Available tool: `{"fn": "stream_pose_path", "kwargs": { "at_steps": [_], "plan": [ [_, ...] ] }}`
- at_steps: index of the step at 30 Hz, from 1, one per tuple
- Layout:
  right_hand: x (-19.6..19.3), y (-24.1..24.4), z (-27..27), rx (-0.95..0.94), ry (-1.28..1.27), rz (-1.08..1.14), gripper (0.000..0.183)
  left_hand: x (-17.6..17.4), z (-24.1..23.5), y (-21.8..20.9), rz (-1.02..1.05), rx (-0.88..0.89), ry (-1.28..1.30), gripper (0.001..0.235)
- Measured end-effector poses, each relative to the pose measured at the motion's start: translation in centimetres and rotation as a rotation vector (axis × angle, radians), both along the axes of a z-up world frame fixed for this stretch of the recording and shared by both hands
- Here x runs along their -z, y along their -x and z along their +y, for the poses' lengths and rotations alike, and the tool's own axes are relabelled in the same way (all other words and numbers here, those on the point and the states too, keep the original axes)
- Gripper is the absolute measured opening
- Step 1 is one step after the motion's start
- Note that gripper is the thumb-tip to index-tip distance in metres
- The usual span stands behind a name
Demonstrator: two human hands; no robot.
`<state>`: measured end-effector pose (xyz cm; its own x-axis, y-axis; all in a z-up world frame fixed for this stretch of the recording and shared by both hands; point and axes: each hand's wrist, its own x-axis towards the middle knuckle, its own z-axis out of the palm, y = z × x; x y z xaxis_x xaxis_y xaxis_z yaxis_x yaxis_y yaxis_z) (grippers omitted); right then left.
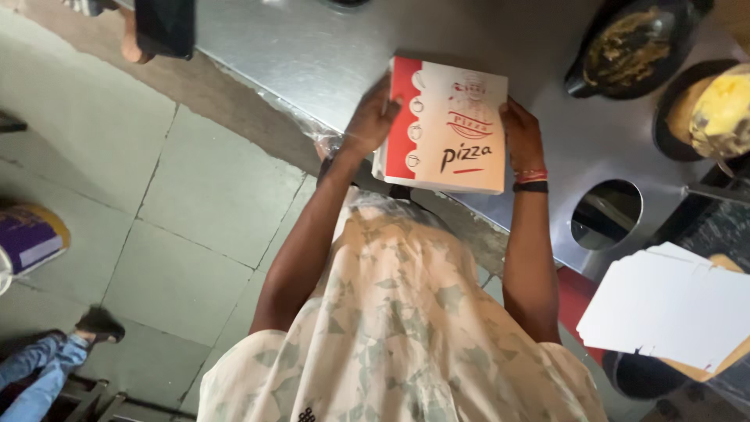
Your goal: The person assembles a flat-packed pizza box by folding the side flaps and tucking the tabs to form the box structure. They then close the lid and place the finished box on the counter.
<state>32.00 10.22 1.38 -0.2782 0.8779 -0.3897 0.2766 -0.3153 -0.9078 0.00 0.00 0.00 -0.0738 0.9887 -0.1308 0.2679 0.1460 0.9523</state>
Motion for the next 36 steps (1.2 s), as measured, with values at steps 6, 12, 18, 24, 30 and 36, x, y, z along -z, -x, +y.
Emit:
{"fn": "stream_pose_path", "kwargs": {
  "at_steps": [6,12,18,24,30,36],
  "plan": [
    [-0.9,0.5,-0.8,-0.028,-0.158,-0.242,0.044,-2.7,0.0,0.4,-0.173,-0.041,-0.116,0.052],
    [1.3,0.0,-0.9,-0.008,-0.203,-0.131,0.040,-2.6,-0.2,0.1,-0.036,-0.088,-0.006,0.047],
    [3.5,-0.4,-0.7,-0.012,-0.309,-0.332,0.041,-1.7,-0.5,-0.3,-0.121,-0.055,-0.026,0.055],
    [4.6,-0.8,-0.8,0.013,-0.310,-0.350,0.041,1.2,-0.9,0.3,-0.146,0.056,0.019,0.064],
    [4.4,-0.8,-0.7,0.009,-0.226,-0.340,0.043,2.5,-1.2,-1.1,0.198,0.001,0.005,0.059],
    [4.1,-1.2,-0.8,-0.070,-0.335,-0.424,0.041,2.3,-1.4,-0.9,0.149,-0.045,0.098,0.060]
  ]
}}
